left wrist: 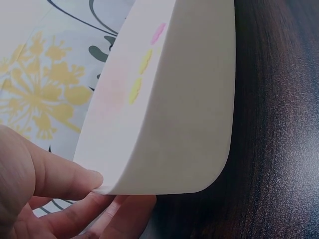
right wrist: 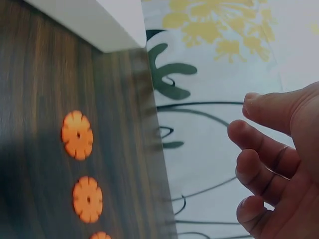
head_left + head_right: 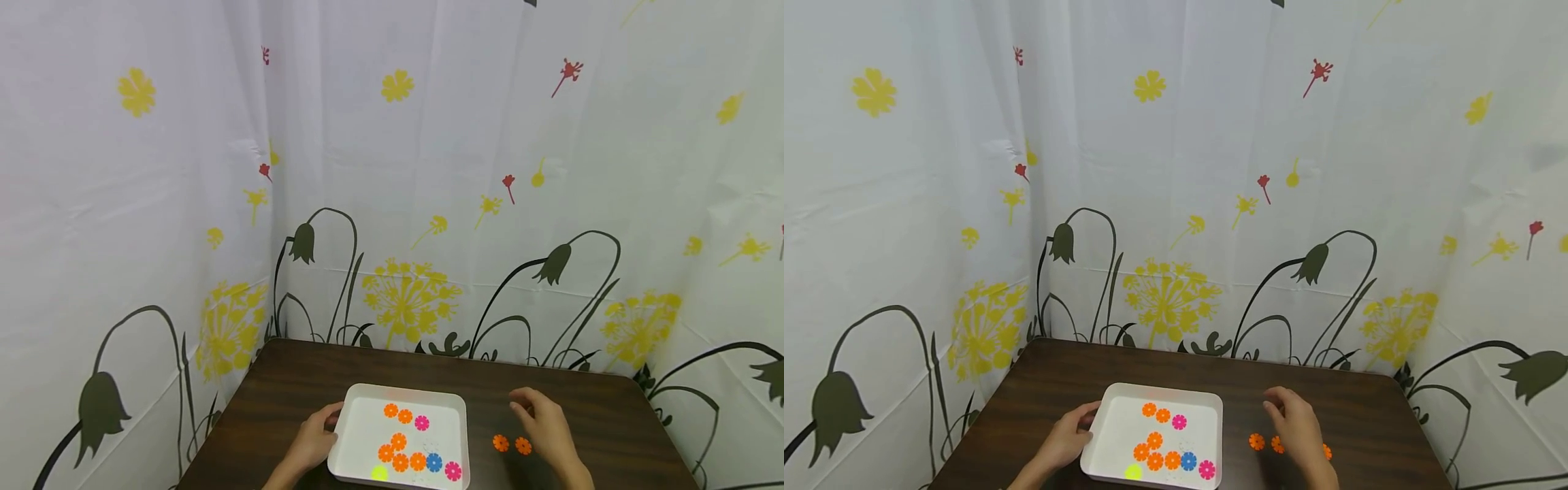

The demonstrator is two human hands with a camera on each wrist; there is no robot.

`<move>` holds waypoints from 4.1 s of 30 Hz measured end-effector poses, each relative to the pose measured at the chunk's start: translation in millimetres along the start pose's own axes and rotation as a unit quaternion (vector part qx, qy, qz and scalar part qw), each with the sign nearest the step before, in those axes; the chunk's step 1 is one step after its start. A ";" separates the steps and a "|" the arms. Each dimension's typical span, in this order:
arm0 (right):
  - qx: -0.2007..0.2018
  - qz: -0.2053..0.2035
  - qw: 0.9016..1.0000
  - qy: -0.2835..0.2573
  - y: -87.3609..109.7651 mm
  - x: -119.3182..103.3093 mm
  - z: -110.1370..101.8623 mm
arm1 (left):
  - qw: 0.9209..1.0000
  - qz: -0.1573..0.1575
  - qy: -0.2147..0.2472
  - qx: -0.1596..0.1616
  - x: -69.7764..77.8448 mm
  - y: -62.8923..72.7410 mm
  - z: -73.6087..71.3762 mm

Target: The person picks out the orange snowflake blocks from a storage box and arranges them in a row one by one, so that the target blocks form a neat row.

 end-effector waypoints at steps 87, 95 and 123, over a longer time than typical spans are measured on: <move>-0.227 -0.096 0.968 -0.054 28.6 -93.4 151.9 | 1.000 -0.005 0.030 0.000 -0.4 2.1 -2.0; -0.235 -0.107 0.965 -0.042 32.6 -95.1 160.3 | 0.999 -0.008 0.032 -0.001 -0.8 1.6 -1.3; -0.225 -0.193 0.955 0.024 50.8 -97.5 174.6 | 1.000 -0.003 0.030 0.001 1.8 0.8 -2.6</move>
Point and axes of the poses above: each hand's wrist, its own y-axis away from the middle knuckle, its own z-axis out of the palm, x = y × z, the point moved 7 cm from there along -y, towards the middle knuckle, and after that the axes turned 7 degrees about x, right-handed, at the moved point
